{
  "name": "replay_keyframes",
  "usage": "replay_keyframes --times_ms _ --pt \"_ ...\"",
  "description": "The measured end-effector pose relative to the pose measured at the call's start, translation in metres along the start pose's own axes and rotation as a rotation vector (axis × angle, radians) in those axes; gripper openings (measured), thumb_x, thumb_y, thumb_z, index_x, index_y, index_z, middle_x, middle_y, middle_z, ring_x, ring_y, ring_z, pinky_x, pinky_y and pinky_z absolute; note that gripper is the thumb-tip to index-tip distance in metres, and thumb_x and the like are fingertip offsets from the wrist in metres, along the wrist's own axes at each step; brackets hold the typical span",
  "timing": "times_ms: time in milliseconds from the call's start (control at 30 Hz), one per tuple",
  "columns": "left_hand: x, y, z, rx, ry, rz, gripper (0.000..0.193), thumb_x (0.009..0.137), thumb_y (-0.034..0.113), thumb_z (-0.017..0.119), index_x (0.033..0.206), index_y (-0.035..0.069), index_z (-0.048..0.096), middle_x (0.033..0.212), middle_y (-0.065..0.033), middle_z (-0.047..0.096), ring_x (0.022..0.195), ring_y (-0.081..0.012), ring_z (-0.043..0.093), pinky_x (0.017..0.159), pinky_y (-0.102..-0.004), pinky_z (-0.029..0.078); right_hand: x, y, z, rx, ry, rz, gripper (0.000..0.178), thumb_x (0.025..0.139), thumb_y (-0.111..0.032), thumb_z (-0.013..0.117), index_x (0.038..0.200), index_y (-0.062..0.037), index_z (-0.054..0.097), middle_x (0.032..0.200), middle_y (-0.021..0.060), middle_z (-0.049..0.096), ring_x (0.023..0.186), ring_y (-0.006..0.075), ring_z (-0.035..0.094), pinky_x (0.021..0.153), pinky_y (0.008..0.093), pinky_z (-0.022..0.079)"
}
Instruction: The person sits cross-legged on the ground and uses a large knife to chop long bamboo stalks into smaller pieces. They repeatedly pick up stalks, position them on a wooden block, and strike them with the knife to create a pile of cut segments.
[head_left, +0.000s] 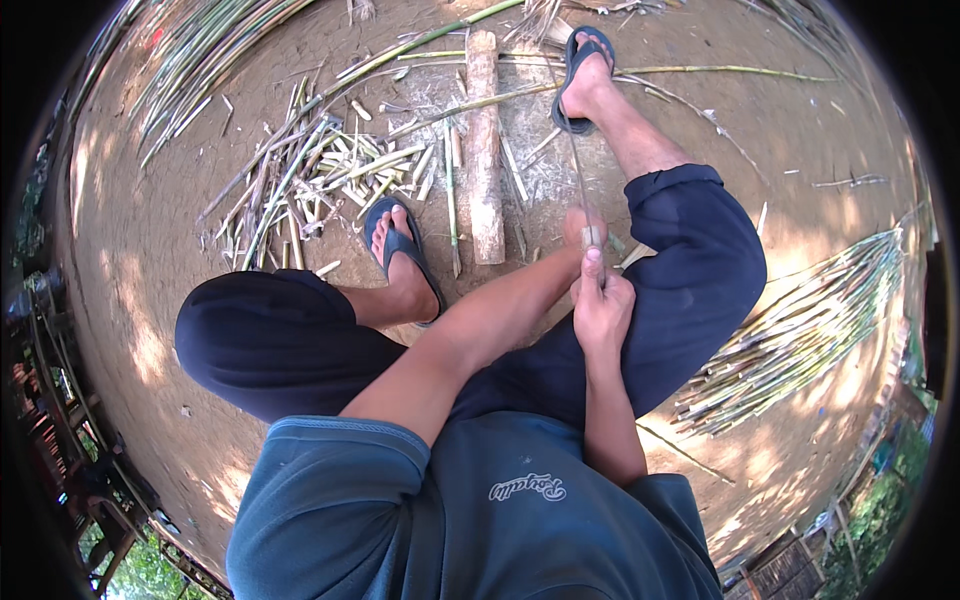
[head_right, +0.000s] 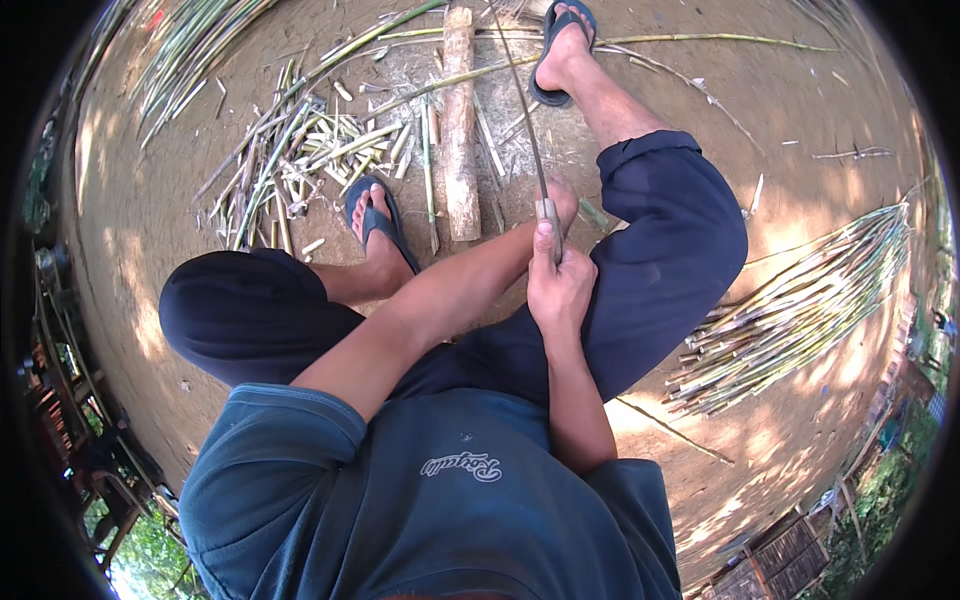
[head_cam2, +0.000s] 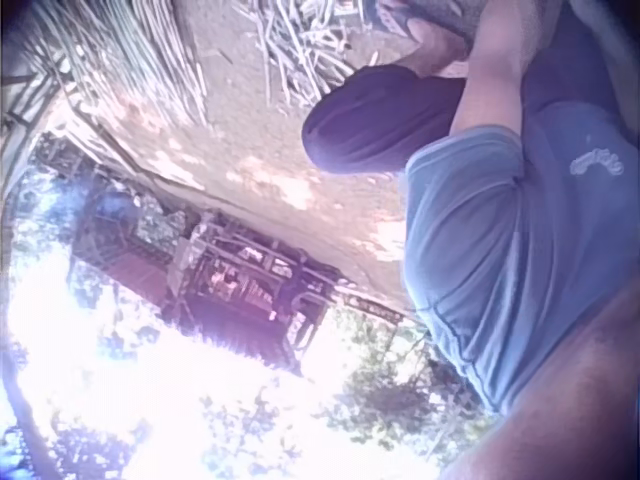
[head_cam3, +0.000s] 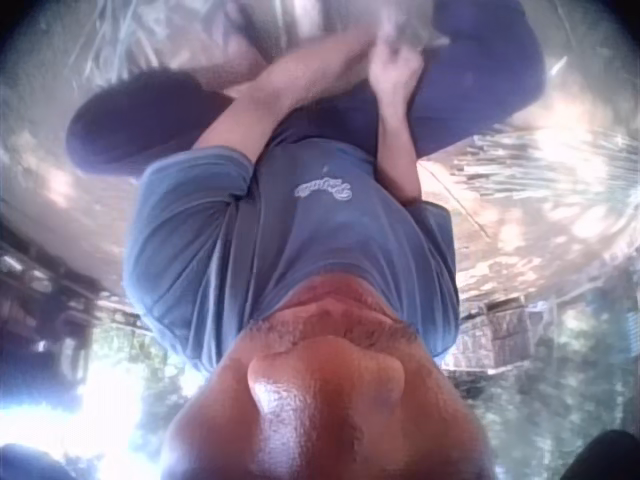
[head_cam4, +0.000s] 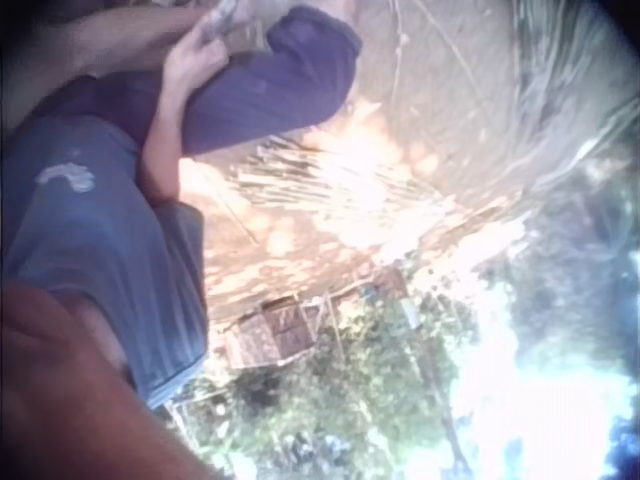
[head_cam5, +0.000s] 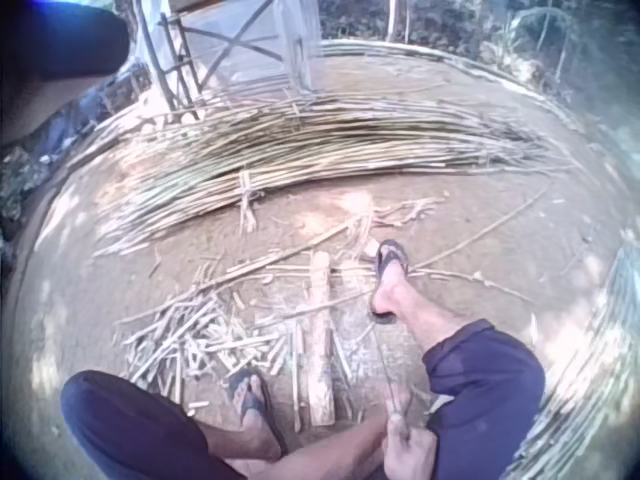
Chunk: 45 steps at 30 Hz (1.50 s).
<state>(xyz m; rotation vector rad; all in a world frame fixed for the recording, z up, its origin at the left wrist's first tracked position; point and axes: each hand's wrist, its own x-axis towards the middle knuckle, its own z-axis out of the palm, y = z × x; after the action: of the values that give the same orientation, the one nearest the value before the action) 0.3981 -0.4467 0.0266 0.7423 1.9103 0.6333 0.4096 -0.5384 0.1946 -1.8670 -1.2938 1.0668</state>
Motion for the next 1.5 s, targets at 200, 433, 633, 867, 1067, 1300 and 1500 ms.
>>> replay_keyframes --times_ms 200,433,633,867,1067,1300,1500 --pt "0.000 0.009 -0.063 0.523 -0.127 0.608 0.048 0.095 0.038 0.041 0.125 0.002 0.054 0.122 -0.0254 0.051 0.118 -0.0372 0.048 0.099 -0.0503 0.039 -0.001 0.012 -0.030 0.445 0.140 -0.114 0.054 0.098 -0.043 0.050 0.063 -0.0024 0.049 0.053 0.0012 0.046 0.050 0.0075 0.041 0.047 0.0254 0.030" --pt "0.161 -0.003 -0.257 1.076 0.352 0.653 0.058 0.087 0.040 0.054 0.131 0.002 0.046 0.138 -0.0220 0.043 0.133 -0.0343 0.038 0.108 -0.0512 0.032 -0.004 0.022 -0.035 0.406 0.125 -0.221 0.057 0.097 -0.046 0.052 0.060 -0.0025 0.046 0.050 -0.0004 0.045 0.048 0.0073 0.040 0.045 0.0263 0.030" --pt "0.192 -0.003 -0.290 0.991 -0.059 0.458 0.054 0.091 0.051 0.046 0.105 0.003 0.065 0.104 -0.0270 0.065 0.102 -0.0423 0.061 0.090 -0.0511 0.047 -0.010 0.018 -0.036 0.249 0.154 -0.204 0.061 0.095 -0.048 0.054 0.058 -0.0002 0.047 0.046 0.0008 0.041 0.045 0.0088 0.041 0.044 0.0316 0.031" --pt "0.155 0.070 -0.277 0.908 -0.129 0.563 0.060 0.089 0.054 0.051 0.091 -0.003 0.067 0.088 -0.0285 0.066 0.086 -0.0417 0.065 0.080 -0.0502 0.048 -0.003 0.013 -0.036 0.088 0.325 -0.220 0.041 0.087 -0.034 0.070 0.070 0.0011 0.059 0.050 0.0028 0.044 0.048 0.0104 0.041 0.046 0.0324 0.036" --pt "-0.003 0.135 -0.196 0.504 -0.650 0.386 0.051 0.093 0.046 0.053 0.076 -0.002 0.059 0.060 -0.0092 0.051 0.058 -0.0190 0.053 0.056 -0.0386 0.041 0.054 -0.016 -0.038 0.255 0.618 -0.115 0.036 0.083 -0.026 0.076 0.099 0.0047 0.067 0.061 -0.0043 0.050 0.057 0.0047 0.043 0.052 0.0239 0.038" --pt "-0.143 0.093 -0.137 0.338 -0.749 0.623 0.039 0.093 0.032 0.054 0.086 -0.006 0.059 0.059 -0.0172 0.054 0.052 -0.0255 0.051 0.058 -0.0445 0.043 0.063 -0.002 -0.067 0.608 0.704 0.027 0.026 0.082 -0.016 0.076 0.081 0.0010 0.056 0.081 0.0063 0.066 0.069 0.0090 0.056 0.064 0.0246 0.047" --pt "-0.198 0.074 -0.115 0.207 -0.990 0.594 0.034 0.092 0.027 0.054 0.079 -0.004 0.056 0.055 -0.0144 0.051 0.051 -0.0217 0.050 0.054 -0.0420 0.041 0.010 0.022 -0.096 0.705 0.939 -0.197 0.021 0.087 0.003 0.063 0.073 -0.0038 0.048 0.106 0.0153 0.068 0.076 0.0060 0.056 0.067 0.0206 0.047"
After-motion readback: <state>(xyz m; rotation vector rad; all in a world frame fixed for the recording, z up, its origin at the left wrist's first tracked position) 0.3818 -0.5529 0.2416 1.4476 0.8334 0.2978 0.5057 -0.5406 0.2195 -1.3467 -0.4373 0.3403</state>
